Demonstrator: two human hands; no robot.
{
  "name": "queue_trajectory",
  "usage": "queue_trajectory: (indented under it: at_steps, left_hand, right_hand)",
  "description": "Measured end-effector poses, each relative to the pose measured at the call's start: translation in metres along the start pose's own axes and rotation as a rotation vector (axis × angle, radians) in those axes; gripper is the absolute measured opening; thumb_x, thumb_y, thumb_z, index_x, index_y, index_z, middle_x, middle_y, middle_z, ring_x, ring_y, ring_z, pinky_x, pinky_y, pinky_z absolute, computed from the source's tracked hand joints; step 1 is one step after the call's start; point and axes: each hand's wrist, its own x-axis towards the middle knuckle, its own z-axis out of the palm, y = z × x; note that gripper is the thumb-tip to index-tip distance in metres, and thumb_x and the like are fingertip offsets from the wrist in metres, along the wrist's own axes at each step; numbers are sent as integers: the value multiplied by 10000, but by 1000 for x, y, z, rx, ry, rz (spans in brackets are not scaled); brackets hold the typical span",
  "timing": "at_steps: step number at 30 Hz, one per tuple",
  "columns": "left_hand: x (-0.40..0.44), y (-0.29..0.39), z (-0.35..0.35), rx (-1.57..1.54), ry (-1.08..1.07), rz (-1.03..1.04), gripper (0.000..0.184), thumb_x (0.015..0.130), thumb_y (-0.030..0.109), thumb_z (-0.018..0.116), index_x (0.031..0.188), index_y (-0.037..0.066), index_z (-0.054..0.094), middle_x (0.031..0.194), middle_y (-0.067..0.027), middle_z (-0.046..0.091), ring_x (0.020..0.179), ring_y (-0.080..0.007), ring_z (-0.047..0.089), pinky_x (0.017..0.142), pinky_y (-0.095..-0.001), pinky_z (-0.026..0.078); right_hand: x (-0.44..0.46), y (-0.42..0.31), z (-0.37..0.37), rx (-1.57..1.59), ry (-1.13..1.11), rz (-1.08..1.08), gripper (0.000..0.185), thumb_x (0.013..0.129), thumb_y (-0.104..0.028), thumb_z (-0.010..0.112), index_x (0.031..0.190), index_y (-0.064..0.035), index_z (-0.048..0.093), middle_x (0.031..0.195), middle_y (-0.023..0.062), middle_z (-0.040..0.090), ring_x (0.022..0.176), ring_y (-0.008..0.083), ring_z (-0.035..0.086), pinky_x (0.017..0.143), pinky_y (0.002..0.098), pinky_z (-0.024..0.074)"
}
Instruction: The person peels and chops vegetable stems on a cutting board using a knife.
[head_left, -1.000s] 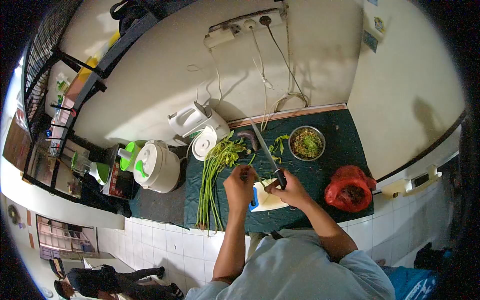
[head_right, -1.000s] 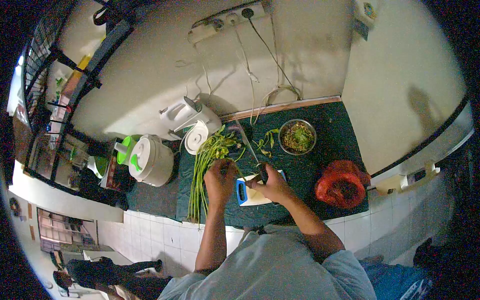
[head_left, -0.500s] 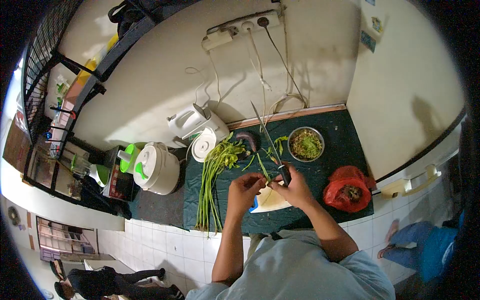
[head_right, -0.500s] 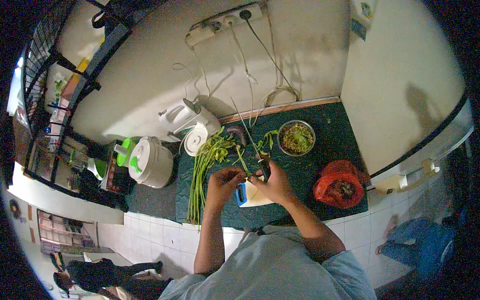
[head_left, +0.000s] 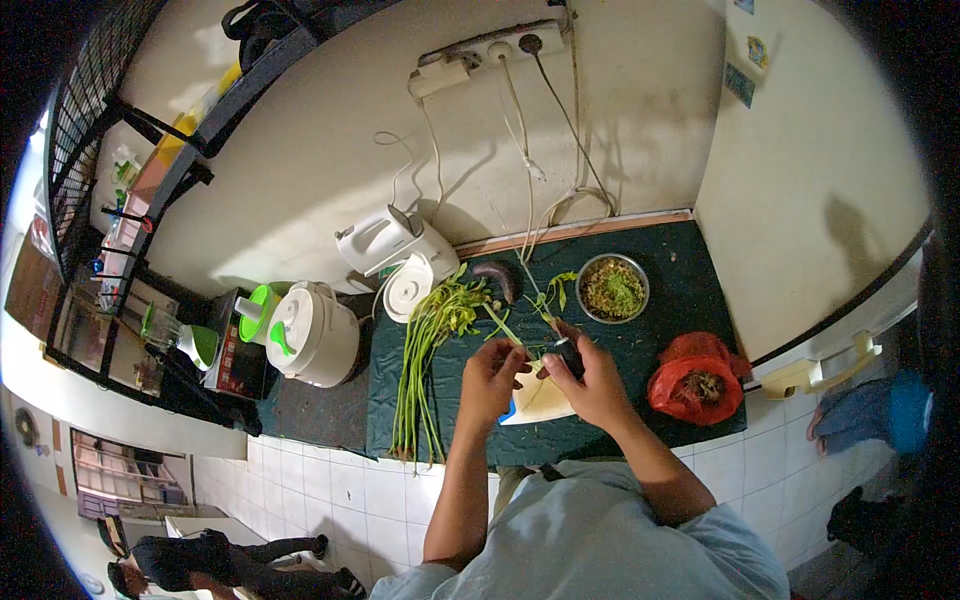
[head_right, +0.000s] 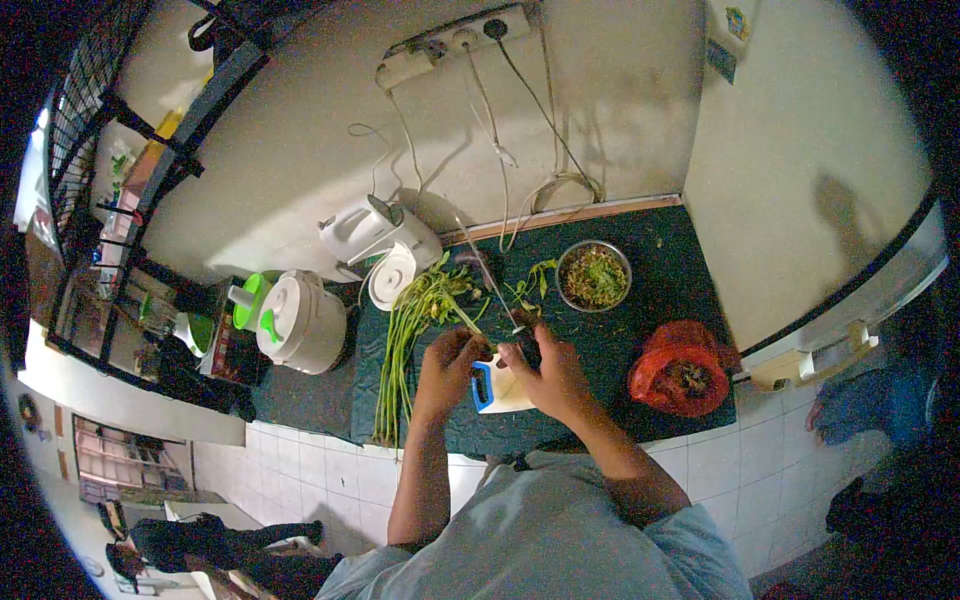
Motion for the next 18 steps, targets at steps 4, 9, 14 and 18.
queue_trajectory:
  at_steps: [4,9,14,18]
  left_hand:
    - [0,5,0,-112,10,-16,202,916,159,598,1019,-13,573,860,-83,663,757,-147,648,608,-253,499]
    - [0,3,-2,-149,-2,30,201,893,118,614,1028,-25,574,871,-93,660,777,-147,642,641,-243,493]
    - [2,4,-2,-170,-48,27,194,876,97,626,1026,-19,583,879,-90,664,771,-140,640,644,-238,489]
    - [0,9,-1,-205,-64,23,178,869,84,631,1010,-17,593,863,-80,669,760,-133,640,645,-236,486]
  right_hand:
    - [-14,-19,-9,94,-130,64,394,973,-181,448,1330,-15,436,740,90,679,603,138,598,630,280,478]
    - [-26,-11,-3,122,-238,65,410,992,-197,382,1355,-10,410,706,72,663,596,128,601,615,268,470]
    - [-26,-11,-2,165,-246,38,428,993,-205,389,1374,-11,392,658,47,618,589,127,600,599,261,466]
    - [-26,-7,-1,148,-242,36,429,992,-211,396,1375,-16,394,651,48,608,586,122,595,592,262,466]
